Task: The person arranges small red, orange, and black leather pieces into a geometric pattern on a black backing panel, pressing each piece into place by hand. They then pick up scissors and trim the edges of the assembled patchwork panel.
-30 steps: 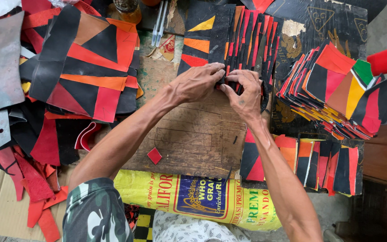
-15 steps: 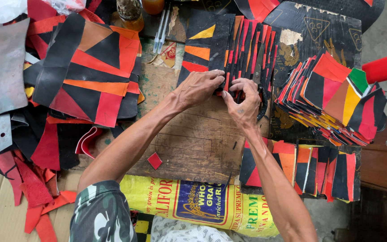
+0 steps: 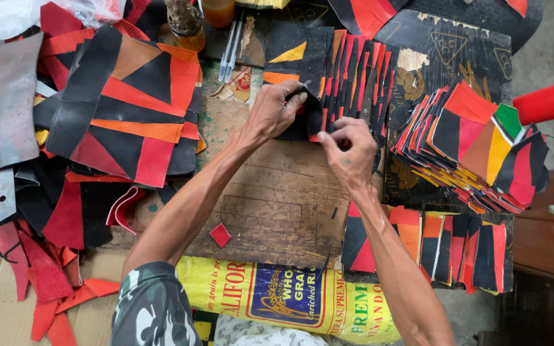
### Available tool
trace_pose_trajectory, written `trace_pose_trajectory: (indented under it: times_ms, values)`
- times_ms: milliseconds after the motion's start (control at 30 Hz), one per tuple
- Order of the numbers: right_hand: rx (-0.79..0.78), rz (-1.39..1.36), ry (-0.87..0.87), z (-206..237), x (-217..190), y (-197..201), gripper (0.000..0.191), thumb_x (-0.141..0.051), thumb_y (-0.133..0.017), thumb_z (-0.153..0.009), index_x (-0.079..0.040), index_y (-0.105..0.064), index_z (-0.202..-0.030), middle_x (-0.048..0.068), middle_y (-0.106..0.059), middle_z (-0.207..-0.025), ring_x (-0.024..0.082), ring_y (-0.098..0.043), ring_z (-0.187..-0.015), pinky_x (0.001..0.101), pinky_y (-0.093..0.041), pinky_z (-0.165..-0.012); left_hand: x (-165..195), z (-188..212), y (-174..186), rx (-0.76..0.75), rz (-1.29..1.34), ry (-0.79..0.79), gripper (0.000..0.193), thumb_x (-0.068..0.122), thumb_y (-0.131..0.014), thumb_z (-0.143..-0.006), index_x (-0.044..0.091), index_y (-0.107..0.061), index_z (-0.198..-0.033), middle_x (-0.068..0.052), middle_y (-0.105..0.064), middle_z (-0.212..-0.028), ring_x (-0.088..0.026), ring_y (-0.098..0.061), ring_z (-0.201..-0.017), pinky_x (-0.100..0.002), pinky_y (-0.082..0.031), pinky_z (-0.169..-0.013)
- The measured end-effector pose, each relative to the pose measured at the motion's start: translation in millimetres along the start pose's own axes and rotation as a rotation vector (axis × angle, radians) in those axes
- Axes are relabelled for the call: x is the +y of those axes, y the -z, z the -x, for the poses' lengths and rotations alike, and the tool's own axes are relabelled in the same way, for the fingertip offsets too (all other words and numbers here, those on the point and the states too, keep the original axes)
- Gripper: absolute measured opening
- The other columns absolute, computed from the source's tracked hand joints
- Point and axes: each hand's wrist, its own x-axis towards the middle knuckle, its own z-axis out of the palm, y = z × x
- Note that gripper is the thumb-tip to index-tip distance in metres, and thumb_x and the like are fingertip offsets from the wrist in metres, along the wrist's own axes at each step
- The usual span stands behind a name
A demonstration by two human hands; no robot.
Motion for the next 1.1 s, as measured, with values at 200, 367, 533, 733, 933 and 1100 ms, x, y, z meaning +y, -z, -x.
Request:
trace_pose_trajectory:
  times_ms: [200,367,533,733,933,1100]
  values:
    - [-0.022,0.09,0.36,-27.0,-10.1,-8.4,0.008,-0.002,-0.075,-0.093,0.0,-0.07,-0.098,0.012,-0.07,-0.104,0.03,-0.064,-0.104,0.0403,-0.051,-0.094,3.0,-3.9,0.8,-0.035,-0.039,-0.022,0.014,0.012,-0.069,-0.095,-0.002,-0.07,-0.1,-0.019,-0.071,-0.083,-0.03,-0.066,-0.07,-0.04,-0.05,-0.064]
    - [-0.165,0.174,0.369,-41.0,-11.8,-25.0,0.009,0.0,-0.075,-0.088,-0.001,-0.068,-0.093,0.011,-0.07,-0.099,0.032,-0.063,-0.1,0.0403,-0.051,-0.091,4.6,-24.8,20.9,0.197,0.024,0.024,0.013,0.013,-0.066,-0.097,0.001,-0.071,-0.1,-0.014,-0.074,-0.083,-0.02,-0.069,-0.072,-0.036,-0.054,-0.066]
    - [-0.385,0.26,0.189,-65.1,-14.4,-25.2,0.053,0.0,-0.08,-0.076,0.003,-0.061,-0.125,0.023,-0.055,-0.126,0.042,-0.055,-0.111,0.045,-0.046,-0.099,10.0,-53.4,51.7,0.288,-0.055,-0.065,0.015,0.01,-0.068,-0.099,-0.001,-0.07,-0.108,-0.018,-0.073,-0.088,-0.027,-0.071,-0.077,-0.036,-0.056,-0.071]
    - [-0.483,0.224,0.148,-86.2,-10.1,-31.6,0.079,-0.004,-0.086,-0.07,0.002,-0.053,-0.141,0.027,-0.038,-0.151,0.048,-0.043,-0.134,0.0457,-0.039,-0.112,56.6,-7.6,88.0,0.437,-0.149,-0.288,0.012,0.002,-0.068,-0.105,-0.001,-0.066,-0.117,-0.018,-0.073,-0.107,-0.032,-0.077,-0.096,-0.035,-0.06,-0.084]
    - [-0.239,0.099,0.219,-56.7,-14.8,-15.6,0.042,0.003,-0.071,-0.089,0.002,-0.064,-0.131,0.022,-0.059,-0.13,0.035,-0.062,-0.105,0.0405,-0.052,-0.093,94.3,140.9,68.5,0.167,-0.347,-0.357,0.026,-0.008,-0.06,-0.099,-0.001,-0.06,-0.124,-0.023,-0.069,-0.122,-0.036,-0.073,-0.107,-0.039,-0.063,-0.089]
    - [-0.138,0.006,0.093,30.9,-46.8,8.9,0.013,0.005,-0.064,-0.101,0.002,-0.07,-0.111,0.013,-0.065,-0.097,0.022,-0.066,-0.084,0.034,-0.053,-0.076,85.6,212.0,20.5,-0.112,-0.169,-0.136,0.052,0.01,-0.073,-0.091,-0.011,-0.054,-0.135,-0.033,-0.058,-0.135,-0.044,-0.059,-0.122,-0.047,-0.055,-0.095]
